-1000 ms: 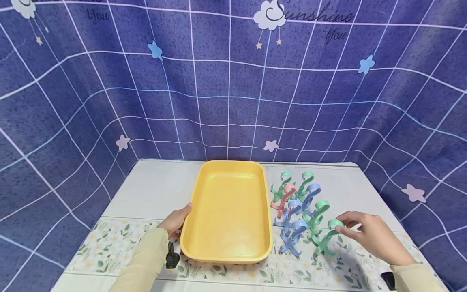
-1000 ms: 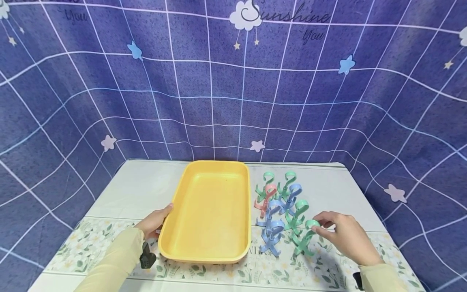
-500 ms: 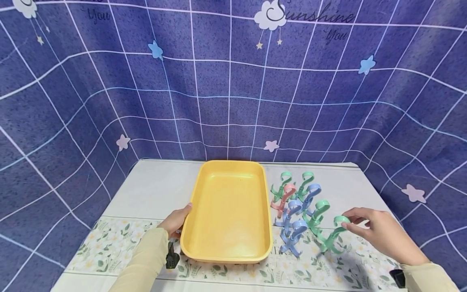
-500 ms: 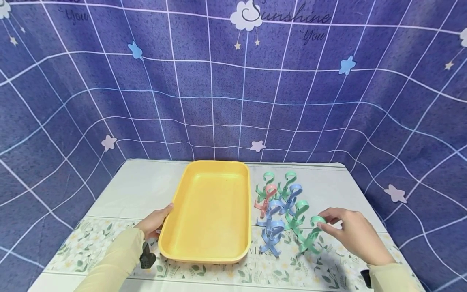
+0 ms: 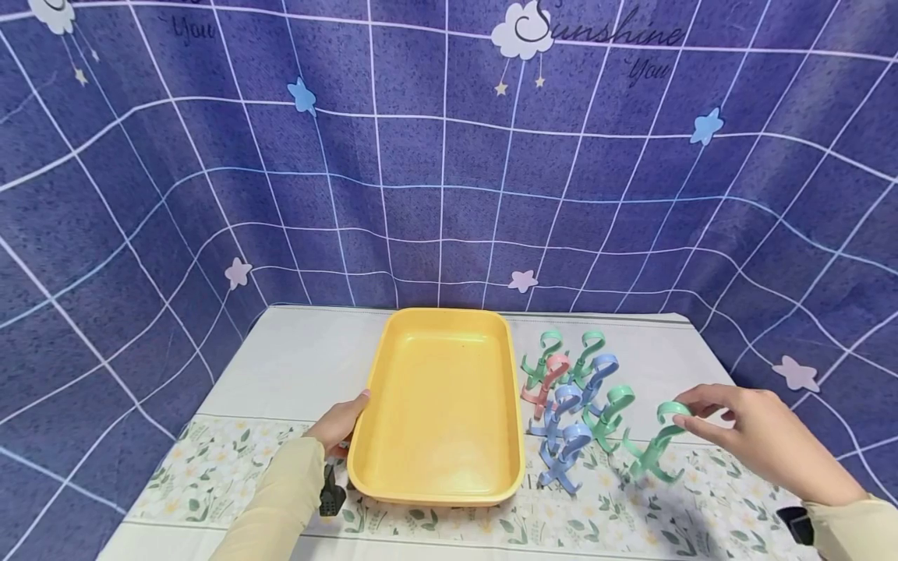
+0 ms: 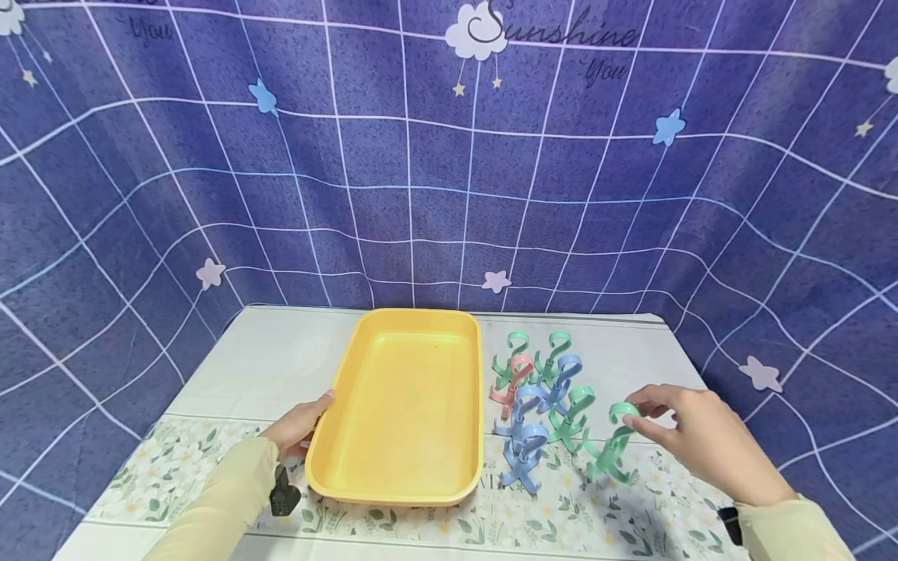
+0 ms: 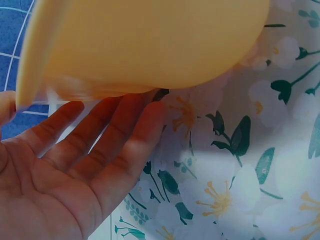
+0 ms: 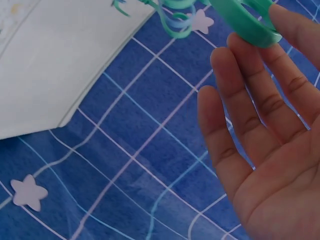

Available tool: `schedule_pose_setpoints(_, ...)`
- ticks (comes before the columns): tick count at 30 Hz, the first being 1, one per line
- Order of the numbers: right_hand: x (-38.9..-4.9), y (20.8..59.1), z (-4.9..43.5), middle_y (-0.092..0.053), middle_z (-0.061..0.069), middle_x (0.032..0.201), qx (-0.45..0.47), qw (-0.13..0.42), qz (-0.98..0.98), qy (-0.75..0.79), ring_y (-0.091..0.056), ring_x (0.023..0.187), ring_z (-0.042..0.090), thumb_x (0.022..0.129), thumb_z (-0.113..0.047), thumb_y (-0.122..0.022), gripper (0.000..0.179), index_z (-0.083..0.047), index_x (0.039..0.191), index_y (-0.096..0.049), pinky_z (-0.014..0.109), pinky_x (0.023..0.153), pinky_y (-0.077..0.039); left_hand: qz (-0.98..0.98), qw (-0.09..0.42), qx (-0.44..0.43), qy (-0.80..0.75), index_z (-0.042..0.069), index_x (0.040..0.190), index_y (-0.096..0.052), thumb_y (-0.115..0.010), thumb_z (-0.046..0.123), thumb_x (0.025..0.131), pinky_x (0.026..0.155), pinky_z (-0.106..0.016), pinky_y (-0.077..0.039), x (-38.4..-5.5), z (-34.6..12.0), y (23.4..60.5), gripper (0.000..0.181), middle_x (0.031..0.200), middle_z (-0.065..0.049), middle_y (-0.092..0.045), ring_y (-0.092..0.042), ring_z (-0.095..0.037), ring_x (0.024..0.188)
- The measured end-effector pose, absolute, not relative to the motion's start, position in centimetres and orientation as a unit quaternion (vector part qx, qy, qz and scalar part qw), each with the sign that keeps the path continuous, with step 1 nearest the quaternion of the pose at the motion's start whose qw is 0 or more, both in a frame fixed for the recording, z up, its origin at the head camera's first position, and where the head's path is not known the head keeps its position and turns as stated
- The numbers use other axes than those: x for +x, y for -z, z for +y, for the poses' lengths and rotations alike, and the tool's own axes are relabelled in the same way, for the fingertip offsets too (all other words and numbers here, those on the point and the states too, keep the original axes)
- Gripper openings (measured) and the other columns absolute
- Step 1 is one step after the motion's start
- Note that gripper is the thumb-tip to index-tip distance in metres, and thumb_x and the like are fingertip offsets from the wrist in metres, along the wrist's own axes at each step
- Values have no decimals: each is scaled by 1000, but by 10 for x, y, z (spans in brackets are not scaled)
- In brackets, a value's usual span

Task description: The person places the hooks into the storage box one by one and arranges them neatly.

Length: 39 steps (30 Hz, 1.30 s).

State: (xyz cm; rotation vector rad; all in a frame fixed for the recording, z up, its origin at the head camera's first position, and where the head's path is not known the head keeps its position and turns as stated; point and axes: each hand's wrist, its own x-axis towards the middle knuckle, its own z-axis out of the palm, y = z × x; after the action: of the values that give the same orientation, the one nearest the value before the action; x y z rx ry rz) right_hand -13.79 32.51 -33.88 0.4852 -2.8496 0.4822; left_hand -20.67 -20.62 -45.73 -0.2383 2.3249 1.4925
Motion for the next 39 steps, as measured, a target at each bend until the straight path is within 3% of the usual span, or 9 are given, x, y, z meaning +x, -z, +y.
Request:
schedule_pose_setpoints(9,-141,316,324,-70,-13,86,192,146,-962,-129,-61,77,-2,83,-20,-86,20,-18,100,-77,31,62,-52,821,183,-90,-532,-9,139,-50,-30,47,111,77,-48,-59,-208,-207,459,66,103,-16,-67,-69,-25,88)
schedule_pose_setpoints(16,-143,301,319,-73,-9,89,195,134,-964,-121,-68,77,10,86,-20,-83,20,-16,105,-77,31,61,-51,821,181,-91,-533,-9,138,-50,-30,48,111,76,-47,-59,-208,-207,460,66,102,-16,-67,-69,-25,86)
schedule_pose_setpoints(22,-146,288,313,-72,-10,86,215,164,-957,-107,-65,73,8,84,-18,-85,21,-16,104,-78,28,57,-47,825,179,-91,-529,-8,138,-51,-30,50,111,75,-46,-59,-208,-207,462,67,101,-16,-67,-68,-24,85)
schedule_pose_setpoints(29,-150,270,303,-73,-3,91,195,124,-968,-100,-64,73,13,90,-21,-80,24,-10,110,-76,29,56,-44,824,178,-85,-531,-7,140,-51,-31,49,111,73,-45,-59,-206,-208,461,66,98,-14,-68,-69,-23,82)
schedule_pose_setpoints(39,-155,252,293,-72,-3,91,211,130,-964,-93,-66,76,14,91,-19,-79,21,-11,109,-76,27,55,-45,822,179,-79,-535,-7,143,-48,-32,51,110,75,-46,-59,-207,-210,463,69,100,-14,-68,-69,-23,84)
